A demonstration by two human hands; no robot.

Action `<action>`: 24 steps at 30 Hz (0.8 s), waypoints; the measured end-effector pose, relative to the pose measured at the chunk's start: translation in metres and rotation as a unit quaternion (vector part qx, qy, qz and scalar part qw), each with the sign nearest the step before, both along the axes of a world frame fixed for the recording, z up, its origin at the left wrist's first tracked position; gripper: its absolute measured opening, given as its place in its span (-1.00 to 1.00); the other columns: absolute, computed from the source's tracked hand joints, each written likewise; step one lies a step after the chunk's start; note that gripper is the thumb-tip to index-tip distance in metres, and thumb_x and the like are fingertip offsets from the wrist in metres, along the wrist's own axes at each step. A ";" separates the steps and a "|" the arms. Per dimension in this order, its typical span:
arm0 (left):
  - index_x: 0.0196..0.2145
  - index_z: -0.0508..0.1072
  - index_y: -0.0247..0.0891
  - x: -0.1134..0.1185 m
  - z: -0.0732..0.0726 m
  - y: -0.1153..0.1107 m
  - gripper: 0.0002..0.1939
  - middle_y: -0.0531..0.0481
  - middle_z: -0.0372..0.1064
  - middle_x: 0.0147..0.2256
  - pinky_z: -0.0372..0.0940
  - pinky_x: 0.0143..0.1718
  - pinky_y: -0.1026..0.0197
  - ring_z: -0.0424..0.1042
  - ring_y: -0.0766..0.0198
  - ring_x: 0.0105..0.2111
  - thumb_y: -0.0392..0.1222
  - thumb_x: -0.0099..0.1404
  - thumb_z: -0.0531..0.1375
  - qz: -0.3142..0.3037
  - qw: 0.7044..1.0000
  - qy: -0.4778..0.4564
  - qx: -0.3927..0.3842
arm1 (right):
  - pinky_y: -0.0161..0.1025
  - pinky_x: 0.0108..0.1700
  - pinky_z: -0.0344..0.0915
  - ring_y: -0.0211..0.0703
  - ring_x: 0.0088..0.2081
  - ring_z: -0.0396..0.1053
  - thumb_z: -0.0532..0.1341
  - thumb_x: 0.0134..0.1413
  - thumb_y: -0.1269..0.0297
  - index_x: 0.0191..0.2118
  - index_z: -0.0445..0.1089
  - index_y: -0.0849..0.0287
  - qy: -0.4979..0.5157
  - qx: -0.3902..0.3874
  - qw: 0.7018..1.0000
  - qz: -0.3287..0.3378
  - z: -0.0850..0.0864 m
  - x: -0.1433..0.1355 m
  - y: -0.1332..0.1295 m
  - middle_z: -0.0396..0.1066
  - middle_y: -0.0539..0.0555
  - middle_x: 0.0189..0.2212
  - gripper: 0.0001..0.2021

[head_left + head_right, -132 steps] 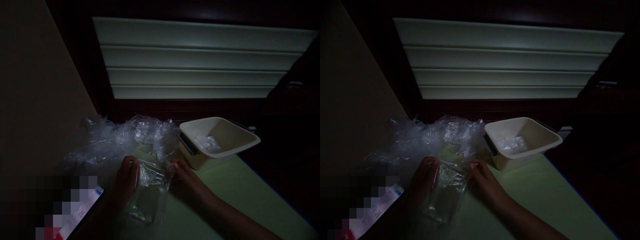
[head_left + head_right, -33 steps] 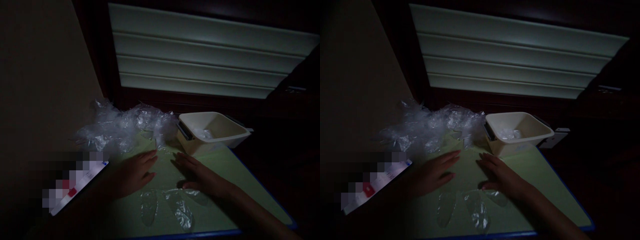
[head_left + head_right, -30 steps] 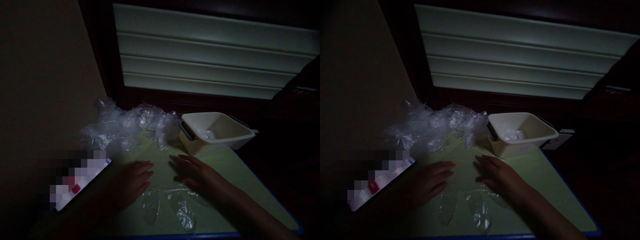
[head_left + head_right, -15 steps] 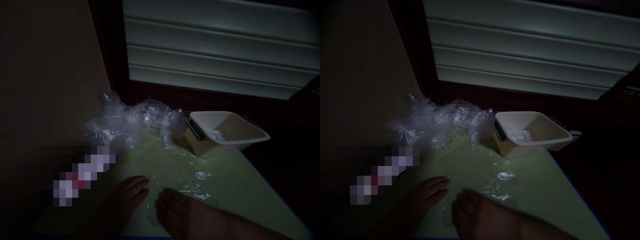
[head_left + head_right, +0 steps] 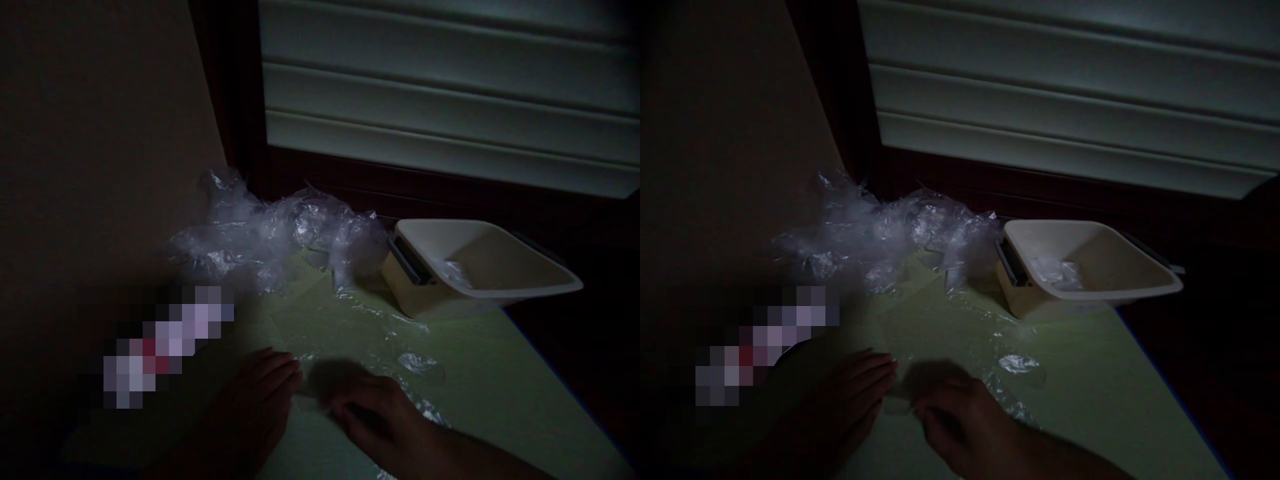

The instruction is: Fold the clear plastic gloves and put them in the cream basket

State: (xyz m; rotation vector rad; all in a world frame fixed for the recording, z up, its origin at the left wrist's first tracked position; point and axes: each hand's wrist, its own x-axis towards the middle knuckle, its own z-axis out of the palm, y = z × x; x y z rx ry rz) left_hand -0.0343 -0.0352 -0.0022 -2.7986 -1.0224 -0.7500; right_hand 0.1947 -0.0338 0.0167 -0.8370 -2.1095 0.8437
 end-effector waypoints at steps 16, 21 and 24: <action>-0.29 0.34 -0.21 0.006 0.000 0.000 -0.82 -0.05 0.30 -0.08 0.27 0.05 0.09 0.21 0.16 0.05 -0.33 0.40 -0.02 0.047 0.981 -0.103 -0.157 | -0.34 -0.35 0.43 -0.26 -0.38 0.46 0.10 0.16 0.45 -0.19 0.36 0.13 0.099 -0.120 0.986 -0.063 -0.005 0.001 0.005 0.48 0.04 -0.38 -0.84; -0.31 0.37 -0.25 0.010 0.001 0.003 -0.77 -0.08 0.33 -0.19 0.28 0.04 0.00 0.27 0.12 -0.03 -0.34 0.39 -0.05 0.060 0.988 -0.086 -0.117 | -0.26 -0.21 0.45 -0.18 -0.22 0.44 0.06 0.21 0.48 -0.03 0.31 0.18 -0.026 0.066 0.996 -0.058 0.007 0.011 0.005 0.46 0.13 -0.24 -0.75; -0.37 0.37 -0.30 0.013 0.003 0.005 -0.75 -0.09 0.34 -0.28 0.29 0.00 -0.08 0.32 0.10 -0.11 -0.37 0.39 -0.05 0.071 0.994 -0.063 -0.056 | -0.18 -0.11 0.44 -0.09 -0.12 0.43 0.06 0.21 0.50 -0.03 0.34 0.32 -0.093 0.174 0.980 0.012 0.010 0.009 0.006 0.48 0.23 -0.15 -0.76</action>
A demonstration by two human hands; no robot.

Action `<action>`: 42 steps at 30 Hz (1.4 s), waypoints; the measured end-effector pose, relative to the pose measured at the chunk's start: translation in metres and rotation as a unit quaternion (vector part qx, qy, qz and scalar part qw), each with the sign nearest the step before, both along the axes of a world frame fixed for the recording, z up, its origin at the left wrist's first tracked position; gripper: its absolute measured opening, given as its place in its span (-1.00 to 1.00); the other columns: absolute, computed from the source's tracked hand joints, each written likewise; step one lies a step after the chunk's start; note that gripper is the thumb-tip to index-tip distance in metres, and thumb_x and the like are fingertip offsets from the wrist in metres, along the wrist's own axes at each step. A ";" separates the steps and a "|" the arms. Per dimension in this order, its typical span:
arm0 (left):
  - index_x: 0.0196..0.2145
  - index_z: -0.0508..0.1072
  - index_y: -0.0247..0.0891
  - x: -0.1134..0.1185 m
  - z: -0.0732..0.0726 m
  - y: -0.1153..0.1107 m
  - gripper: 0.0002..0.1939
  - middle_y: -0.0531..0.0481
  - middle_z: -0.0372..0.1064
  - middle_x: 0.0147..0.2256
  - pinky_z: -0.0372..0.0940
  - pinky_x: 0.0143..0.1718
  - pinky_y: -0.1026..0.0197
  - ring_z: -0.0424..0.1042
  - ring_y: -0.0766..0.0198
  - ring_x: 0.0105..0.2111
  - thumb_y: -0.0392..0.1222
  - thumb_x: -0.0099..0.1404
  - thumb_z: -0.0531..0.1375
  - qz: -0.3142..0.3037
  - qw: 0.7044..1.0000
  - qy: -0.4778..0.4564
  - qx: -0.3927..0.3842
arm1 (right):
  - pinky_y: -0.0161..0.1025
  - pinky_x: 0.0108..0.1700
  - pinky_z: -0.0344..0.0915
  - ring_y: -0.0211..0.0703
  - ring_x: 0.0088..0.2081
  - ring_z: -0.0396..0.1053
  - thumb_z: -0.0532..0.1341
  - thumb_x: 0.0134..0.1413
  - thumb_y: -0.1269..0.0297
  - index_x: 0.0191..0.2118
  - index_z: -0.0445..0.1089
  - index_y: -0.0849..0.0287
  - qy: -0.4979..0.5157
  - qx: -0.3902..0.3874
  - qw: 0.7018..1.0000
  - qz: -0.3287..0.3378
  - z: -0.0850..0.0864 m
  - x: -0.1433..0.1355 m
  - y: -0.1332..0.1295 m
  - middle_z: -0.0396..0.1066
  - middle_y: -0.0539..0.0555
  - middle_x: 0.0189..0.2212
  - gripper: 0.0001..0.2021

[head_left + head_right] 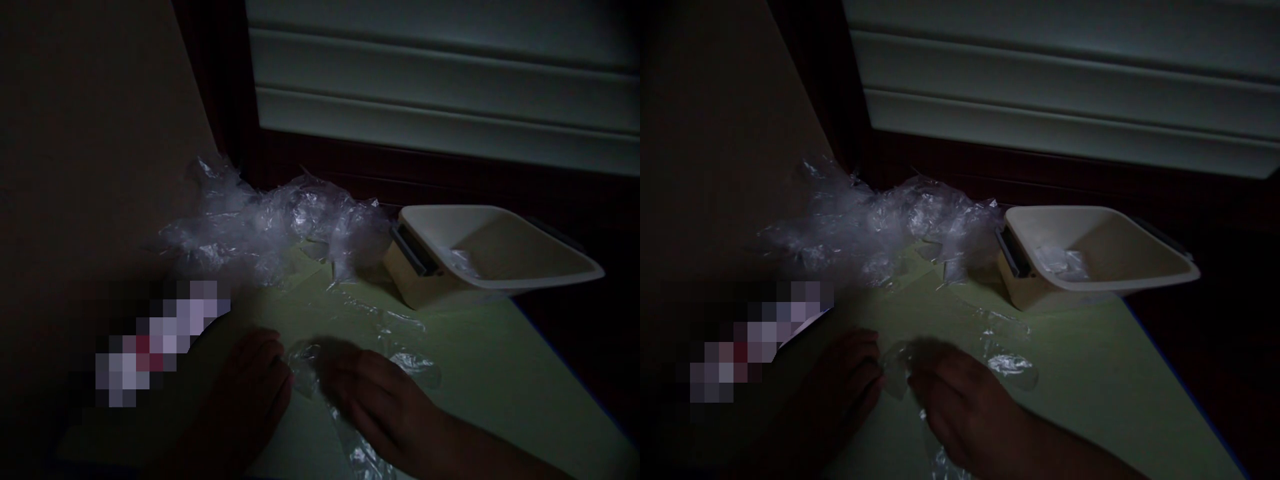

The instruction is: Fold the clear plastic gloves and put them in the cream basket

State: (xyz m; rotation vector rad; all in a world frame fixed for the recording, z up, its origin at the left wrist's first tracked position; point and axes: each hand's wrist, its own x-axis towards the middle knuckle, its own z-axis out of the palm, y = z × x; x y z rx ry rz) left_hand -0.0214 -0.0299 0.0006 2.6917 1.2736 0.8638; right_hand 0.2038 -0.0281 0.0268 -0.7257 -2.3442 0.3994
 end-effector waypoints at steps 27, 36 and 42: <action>-0.29 0.44 -0.33 0.005 0.004 -0.007 -0.58 -0.05 0.48 -0.31 0.36 -0.12 0.16 0.45 0.23 -0.23 -0.31 0.49 -0.19 -0.023 0.989 0.075 0.123 | 0.07 0.17 0.20 0.01 0.05 0.33 0.03 0.32 0.29 0.00 0.40 0.30 -0.179 0.022 0.983 -0.016 -0.009 -0.005 0.004 0.43 0.21 -0.02 -0.69; -0.27 0.46 -0.32 0.006 0.005 -0.005 -0.57 -0.09 0.47 -0.18 0.28 0.01 0.05 0.38 0.16 -0.07 -0.26 0.49 -0.18 -0.008 0.990 0.086 0.114 | -0.04 0.16 0.22 -0.03 0.09 0.29 0.04 0.31 0.30 0.02 0.39 0.28 -0.157 0.060 0.985 -0.027 -0.007 -0.004 0.002 0.39 0.20 0.05 -0.70; -0.24 0.46 -0.32 0.004 -0.009 -0.009 -0.60 -0.09 0.46 -0.13 0.21 0.07 0.10 0.35 0.18 -0.02 -0.22 0.50 -0.15 0.002 0.993 0.061 0.100 | 0.02 0.21 0.14 0.00 0.21 0.16 0.01 0.33 0.20 0.10 0.32 0.32 -0.210 0.052 0.976 0.021 -0.001 -0.003 0.007 0.28 0.24 0.16 -0.62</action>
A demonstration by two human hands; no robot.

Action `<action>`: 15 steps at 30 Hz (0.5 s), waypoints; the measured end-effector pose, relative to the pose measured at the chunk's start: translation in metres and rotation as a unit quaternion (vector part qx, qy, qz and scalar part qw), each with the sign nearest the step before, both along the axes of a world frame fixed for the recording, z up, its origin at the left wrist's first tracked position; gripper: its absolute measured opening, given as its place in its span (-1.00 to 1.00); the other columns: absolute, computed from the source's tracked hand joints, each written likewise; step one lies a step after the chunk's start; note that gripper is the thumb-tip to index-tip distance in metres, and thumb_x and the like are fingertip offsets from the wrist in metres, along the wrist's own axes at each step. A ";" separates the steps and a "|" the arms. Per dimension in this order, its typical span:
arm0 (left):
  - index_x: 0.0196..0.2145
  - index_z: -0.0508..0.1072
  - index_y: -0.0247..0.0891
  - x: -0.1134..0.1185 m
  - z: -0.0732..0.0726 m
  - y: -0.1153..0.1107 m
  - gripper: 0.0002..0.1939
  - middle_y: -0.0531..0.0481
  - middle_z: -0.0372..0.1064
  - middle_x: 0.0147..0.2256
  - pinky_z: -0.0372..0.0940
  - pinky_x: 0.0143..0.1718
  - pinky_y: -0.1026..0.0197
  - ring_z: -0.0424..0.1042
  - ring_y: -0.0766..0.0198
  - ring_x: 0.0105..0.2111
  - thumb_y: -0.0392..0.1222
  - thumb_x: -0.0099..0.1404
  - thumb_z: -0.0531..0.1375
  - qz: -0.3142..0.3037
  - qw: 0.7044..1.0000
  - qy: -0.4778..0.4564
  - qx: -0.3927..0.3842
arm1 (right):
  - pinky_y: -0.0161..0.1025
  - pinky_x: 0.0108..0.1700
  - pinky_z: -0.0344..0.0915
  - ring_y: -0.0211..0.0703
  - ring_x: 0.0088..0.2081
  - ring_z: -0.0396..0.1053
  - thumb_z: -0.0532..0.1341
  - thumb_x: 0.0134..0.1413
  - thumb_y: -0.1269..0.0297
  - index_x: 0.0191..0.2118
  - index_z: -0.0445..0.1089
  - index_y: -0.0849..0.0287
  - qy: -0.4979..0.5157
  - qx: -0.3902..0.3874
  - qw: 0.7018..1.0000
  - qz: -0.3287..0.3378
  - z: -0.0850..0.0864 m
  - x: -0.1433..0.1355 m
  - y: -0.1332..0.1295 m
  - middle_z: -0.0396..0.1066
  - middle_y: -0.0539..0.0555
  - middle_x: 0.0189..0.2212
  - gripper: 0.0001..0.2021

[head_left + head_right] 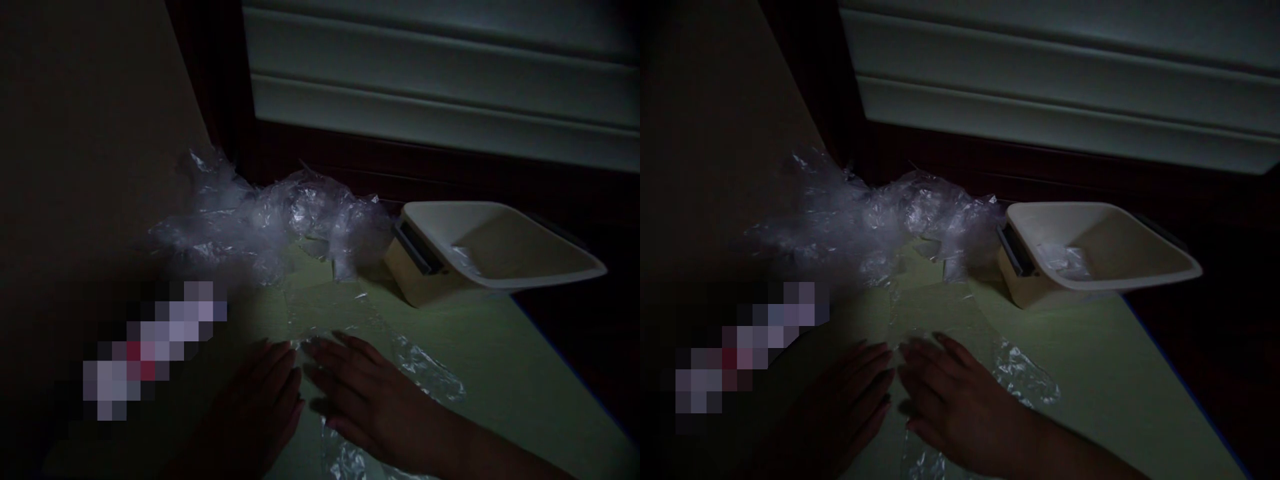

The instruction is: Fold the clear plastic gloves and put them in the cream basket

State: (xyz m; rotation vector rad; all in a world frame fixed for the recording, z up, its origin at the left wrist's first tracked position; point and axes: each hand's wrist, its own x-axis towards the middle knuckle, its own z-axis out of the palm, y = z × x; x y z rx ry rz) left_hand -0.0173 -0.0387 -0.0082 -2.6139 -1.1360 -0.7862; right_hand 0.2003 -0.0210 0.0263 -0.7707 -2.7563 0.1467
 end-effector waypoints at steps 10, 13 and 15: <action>-0.17 0.44 -0.33 -0.005 0.016 0.006 -0.67 -0.09 0.44 -0.11 0.37 -0.07 0.11 0.35 0.16 -0.01 -0.26 0.47 -0.11 -0.014 1.000 0.014 -0.021 | 0.08 0.19 0.16 -0.01 0.11 0.28 0.06 0.31 0.25 0.07 0.34 0.26 0.019 -0.087 0.994 -0.056 0.001 0.015 0.012 0.38 0.22 0.03 -0.68; -0.15 0.43 -0.37 -0.004 0.014 0.006 -0.66 -0.11 0.43 -0.09 0.37 -0.09 0.09 0.34 0.14 -0.02 -0.28 0.48 -0.13 -0.007 1.000 0.021 -0.008 | 0.09 0.15 0.20 -0.01 0.07 0.31 0.05 0.30 0.29 0.05 0.37 0.27 0.036 -0.067 0.995 -0.067 0.002 0.019 0.015 0.40 0.24 -0.01 -0.70; -0.12 0.42 -0.39 -0.005 0.012 0.005 -0.64 -0.14 0.42 -0.08 0.36 -0.07 0.07 0.34 0.14 -0.02 -0.29 0.49 -0.15 -0.001 0.999 0.032 0.002 | 0.08 0.13 0.24 0.00 0.07 0.31 0.06 0.29 0.32 0.04 0.37 0.29 0.051 -0.052 0.995 -0.062 0.003 0.020 0.015 0.41 0.26 -0.02 -0.71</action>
